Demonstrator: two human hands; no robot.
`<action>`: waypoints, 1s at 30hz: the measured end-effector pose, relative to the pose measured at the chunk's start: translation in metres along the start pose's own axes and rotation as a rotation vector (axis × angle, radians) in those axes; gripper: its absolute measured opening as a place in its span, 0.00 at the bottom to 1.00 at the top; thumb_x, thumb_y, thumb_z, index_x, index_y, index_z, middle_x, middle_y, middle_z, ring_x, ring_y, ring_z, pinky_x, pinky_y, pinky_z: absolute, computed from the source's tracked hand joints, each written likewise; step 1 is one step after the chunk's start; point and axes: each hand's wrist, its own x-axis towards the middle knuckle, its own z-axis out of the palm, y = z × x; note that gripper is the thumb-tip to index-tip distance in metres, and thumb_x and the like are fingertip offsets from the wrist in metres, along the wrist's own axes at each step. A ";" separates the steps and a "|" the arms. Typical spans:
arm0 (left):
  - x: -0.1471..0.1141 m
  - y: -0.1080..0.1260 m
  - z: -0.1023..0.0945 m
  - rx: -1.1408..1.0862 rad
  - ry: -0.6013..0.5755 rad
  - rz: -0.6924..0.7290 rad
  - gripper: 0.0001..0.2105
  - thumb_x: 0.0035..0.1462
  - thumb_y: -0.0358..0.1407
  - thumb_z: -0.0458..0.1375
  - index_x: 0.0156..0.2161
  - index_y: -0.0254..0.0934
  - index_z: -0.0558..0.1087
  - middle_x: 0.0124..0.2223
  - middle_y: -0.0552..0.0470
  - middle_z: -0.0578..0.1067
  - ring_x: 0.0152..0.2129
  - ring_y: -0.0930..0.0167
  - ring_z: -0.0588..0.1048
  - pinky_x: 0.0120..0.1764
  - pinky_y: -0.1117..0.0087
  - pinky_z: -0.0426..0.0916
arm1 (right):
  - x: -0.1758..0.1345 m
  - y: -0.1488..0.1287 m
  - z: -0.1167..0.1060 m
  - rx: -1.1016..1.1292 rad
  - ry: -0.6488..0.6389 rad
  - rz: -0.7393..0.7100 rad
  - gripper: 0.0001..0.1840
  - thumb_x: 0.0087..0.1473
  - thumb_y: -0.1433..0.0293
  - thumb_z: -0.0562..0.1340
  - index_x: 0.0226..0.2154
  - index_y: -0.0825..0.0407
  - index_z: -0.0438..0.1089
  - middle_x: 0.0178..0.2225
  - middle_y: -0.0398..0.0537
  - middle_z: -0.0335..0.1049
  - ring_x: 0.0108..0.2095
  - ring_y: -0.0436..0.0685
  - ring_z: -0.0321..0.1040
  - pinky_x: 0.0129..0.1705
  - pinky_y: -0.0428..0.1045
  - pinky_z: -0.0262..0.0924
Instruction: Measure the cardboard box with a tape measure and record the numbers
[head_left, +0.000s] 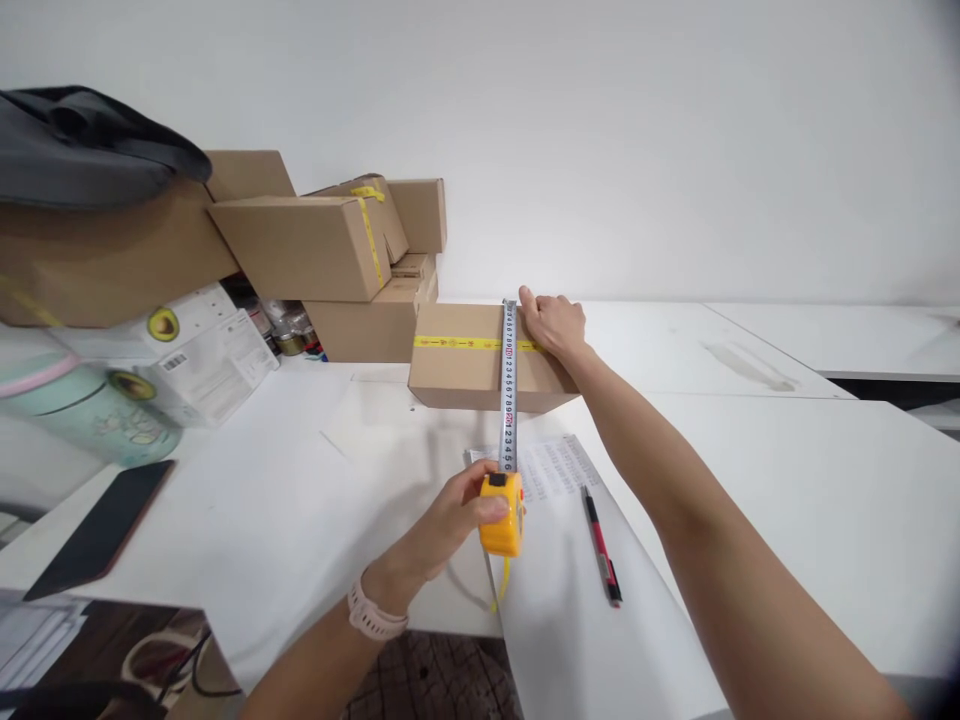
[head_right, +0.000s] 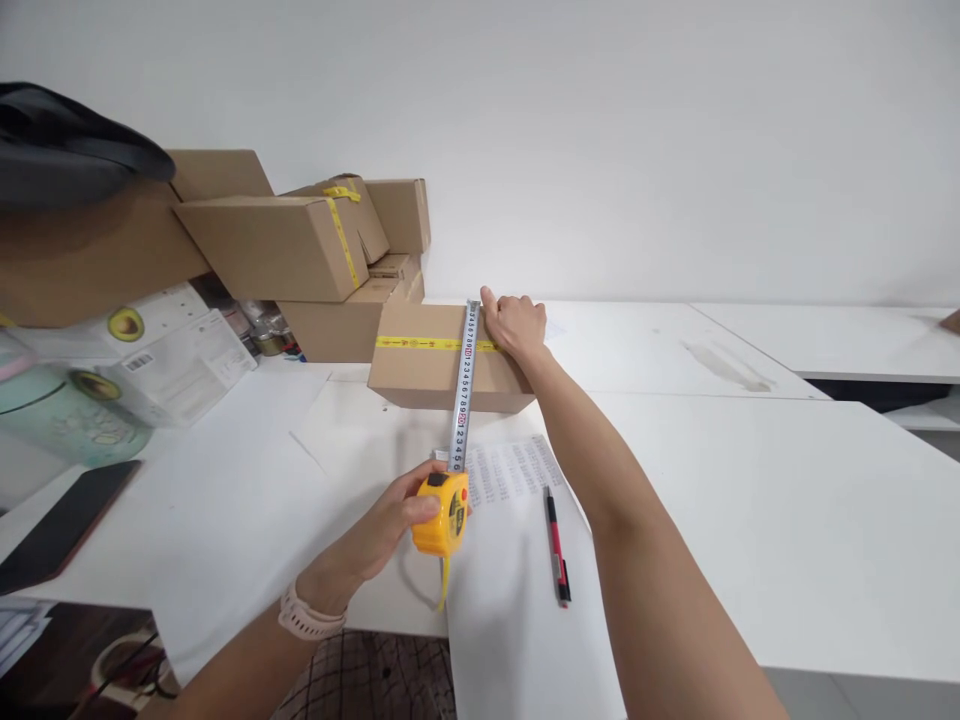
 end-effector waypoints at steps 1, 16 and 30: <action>-0.001 -0.001 0.001 -0.005 -0.007 -0.003 0.18 0.50 0.43 0.66 0.43 0.36 0.70 0.41 0.50 0.74 0.36 0.69 0.72 0.41 0.66 0.65 | 0.000 -0.001 0.000 0.004 -0.002 0.004 0.39 0.68 0.50 0.39 0.33 0.55 0.77 0.41 0.65 0.77 0.48 0.69 0.70 0.55 0.63 0.54; 0.002 -0.032 0.002 0.186 0.062 0.047 0.20 0.51 0.43 0.67 0.45 0.36 0.69 0.40 0.49 0.71 0.39 0.67 0.67 0.44 0.63 0.62 | 0.005 -0.003 0.002 -0.037 0.006 0.038 0.33 0.60 0.44 0.49 0.29 0.53 0.74 0.36 0.62 0.77 0.43 0.69 0.71 0.51 0.63 0.57; -0.036 -0.053 0.006 0.108 0.044 0.074 0.29 0.49 0.44 0.70 0.55 0.40 0.68 0.47 0.47 0.72 0.43 0.65 0.69 0.44 0.64 0.67 | -0.004 -0.002 0.009 -0.047 0.091 0.008 0.38 0.69 0.50 0.39 0.37 0.56 0.75 0.39 0.65 0.75 0.48 0.71 0.66 0.54 0.66 0.53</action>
